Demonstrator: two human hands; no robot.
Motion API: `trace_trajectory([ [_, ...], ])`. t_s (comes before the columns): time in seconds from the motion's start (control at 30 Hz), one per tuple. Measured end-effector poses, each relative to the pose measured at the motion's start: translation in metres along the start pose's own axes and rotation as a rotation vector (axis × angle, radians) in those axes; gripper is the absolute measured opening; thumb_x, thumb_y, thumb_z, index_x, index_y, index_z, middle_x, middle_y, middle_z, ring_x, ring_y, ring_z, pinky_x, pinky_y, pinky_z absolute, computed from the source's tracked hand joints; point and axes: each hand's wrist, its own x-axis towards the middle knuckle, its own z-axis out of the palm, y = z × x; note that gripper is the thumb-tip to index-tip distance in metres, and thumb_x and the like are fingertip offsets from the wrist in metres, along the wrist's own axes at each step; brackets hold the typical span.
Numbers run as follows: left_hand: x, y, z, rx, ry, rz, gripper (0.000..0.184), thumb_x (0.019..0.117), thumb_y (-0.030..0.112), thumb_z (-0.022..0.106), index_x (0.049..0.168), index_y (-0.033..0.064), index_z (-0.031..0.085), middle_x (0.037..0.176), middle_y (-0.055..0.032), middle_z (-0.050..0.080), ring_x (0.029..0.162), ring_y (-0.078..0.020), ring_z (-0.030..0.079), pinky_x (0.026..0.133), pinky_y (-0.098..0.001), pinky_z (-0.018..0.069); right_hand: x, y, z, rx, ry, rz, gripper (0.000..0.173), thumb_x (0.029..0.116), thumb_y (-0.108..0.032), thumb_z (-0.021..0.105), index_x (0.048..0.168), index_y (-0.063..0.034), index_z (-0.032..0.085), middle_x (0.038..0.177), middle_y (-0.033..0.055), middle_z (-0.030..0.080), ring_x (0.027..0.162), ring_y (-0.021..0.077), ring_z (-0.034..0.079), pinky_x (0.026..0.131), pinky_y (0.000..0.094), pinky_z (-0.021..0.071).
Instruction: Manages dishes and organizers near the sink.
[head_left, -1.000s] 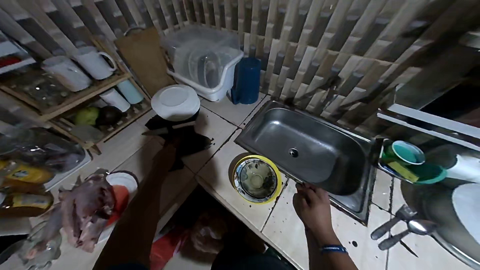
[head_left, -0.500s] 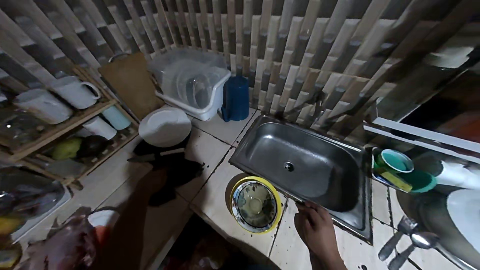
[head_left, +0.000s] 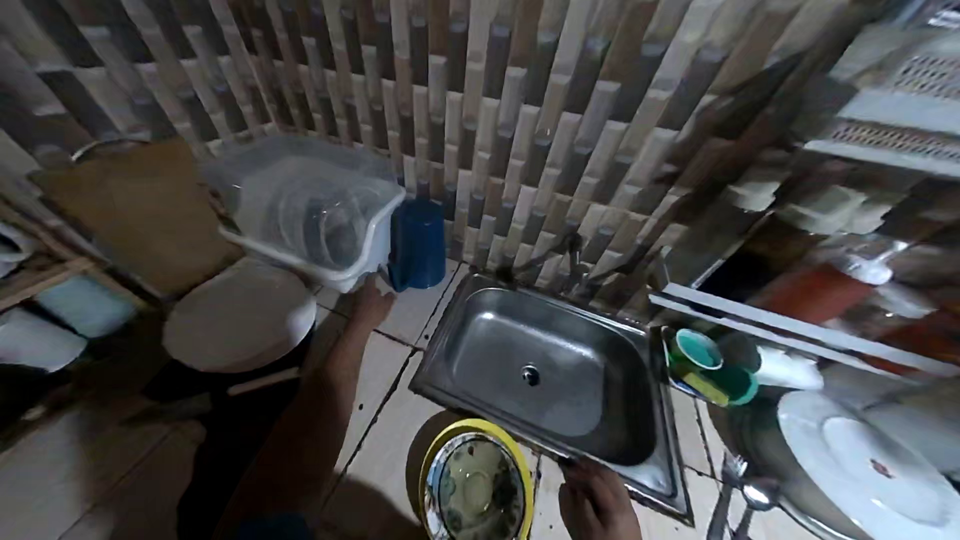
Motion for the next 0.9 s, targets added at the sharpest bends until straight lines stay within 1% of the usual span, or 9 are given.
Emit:
trace_trajectory([
  [0.07,0.037,-0.007,0.014,-0.089,0.071,-0.064,0.072,0.0997,0.036,0.065,0.156,0.0046,0.035,0.139,-0.0288,0.057,0.127,-0.0450,0.058,0.106,-0.0633,0.0459,0.001,0.001,0.001,0.002,-0.020,0.011,0.021,0.0921,-0.007,0.060,0.103,-0.0007,0.077,0.116,0.0228,0.071,0.118,0.0411,0.063,0.106,0.0551,0.0476],
  [0.1,0.054,-0.013,0.020,-0.121,0.085,-0.066,0.069,0.0992,0.039,0.066,0.153,0.0032,0.041,0.138,-0.0281,0.059,0.127,-0.0444,0.058,0.107,-0.0634,0.0455,0.001,0.002,0.002,-0.002,-0.022,0.008,0.022,0.0922,-0.007,0.060,0.103,-0.0009,0.078,0.115,0.0226,0.071,0.117,0.0408,0.063,0.106,0.0548,0.0478],
  [0.17,0.081,-0.021,0.027,-0.078,0.063,-0.015,0.053,0.1025,0.042,0.060,0.133,-0.0018,0.060,0.124,-0.0272,0.065,0.118,-0.0433,0.062,0.102,-0.0643,0.0476,0.001,0.001,0.002,0.004,-0.021,0.013,0.021,0.0929,-0.007,0.060,0.103,-0.0008,0.077,0.115,0.0224,0.071,0.118,0.0402,0.063,0.107,0.0544,0.0472],
  [0.27,0.087,-0.024,0.027,0.088,0.038,0.067,0.041,0.1060,0.036,0.054,0.116,-0.0013,0.067,0.115,-0.0260,0.068,0.111,-0.0431,0.065,0.097,-0.0654,0.0495,-0.003,0.003,0.004,-0.005,-0.021,0.009,0.020,0.0919,-0.005,0.060,0.101,-0.0004,0.077,0.117,0.0223,0.071,0.119,0.0408,0.063,0.108,0.0547,0.0461],
  [0.4,0.030,-0.026,0.011,0.151,0.033,0.152,0.040,0.1060,0.034,0.054,0.125,-0.0003,0.065,0.121,-0.0239,0.067,0.116,-0.0398,0.065,0.102,-0.0625,0.0478,-0.003,0.001,0.005,-0.019,0.001,0.012,0.021,0.0896,-0.004,0.060,0.100,-0.0025,0.078,0.116,0.0207,0.071,0.119,0.0388,0.063,0.108,0.0538,0.0465],
  [0.57,-0.032,-0.079,-0.017,0.023,-0.032,0.262,0.033,0.1023,0.028,0.062,0.124,0.0038,0.066,0.116,-0.0179,0.069,0.101,-0.0291,0.070,0.092,-0.0522,0.0576,-0.003,0.003,0.009,-0.032,0.033,0.018,0.023,0.0913,-0.011,0.059,0.101,-0.0075,0.079,0.116,0.0152,0.072,0.119,0.0339,0.063,0.107,0.0518,0.0477],
  [0.7,-0.075,-0.112,-0.056,-0.044,-0.328,0.283,0.027,0.0970,0.013,0.066,0.122,0.0032,0.067,0.121,-0.0154,0.070,0.106,-0.0253,0.069,0.095,-0.0475,0.0568,-0.006,0.006,0.011,-0.028,0.017,0.033,0.022,0.0902,-0.008,0.061,0.103,-0.0054,0.078,0.120,0.0173,0.071,0.121,0.0366,0.062,0.108,0.0542,0.0469],
  [0.83,-0.107,-0.122,-0.090,0.108,-0.601,0.234,0.037,0.0944,0.024,0.073,0.129,0.0098,0.067,0.123,-0.0115,0.070,0.113,-0.0254,0.066,0.100,-0.0502,0.0527,-0.006,0.006,0.010,-0.017,-0.001,0.036,0.024,0.0896,-0.007,0.059,0.103,-0.0064,0.079,0.120,0.0169,0.070,0.121,0.0363,0.062,0.108,0.0541,0.0465],
  [0.9,-0.115,-0.113,-0.104,0.129,-0.700,0.222,0.055,0.0953,0.030,0.073,0.143,0.0069,0.057,0.139,-0.0135,0.062,0.128,-0.0264,0.060,0.110,-0.0481,0.0475,-0.005,0.004,0.008,-0.008,-0.004,0.030,0.024,0.0900,-0.005,0.058,0.103,-0.0050,0.079,0.119,0.0183,0.071,0.121,0.0377,0.062,0.108,0.0549,0.0461],
])
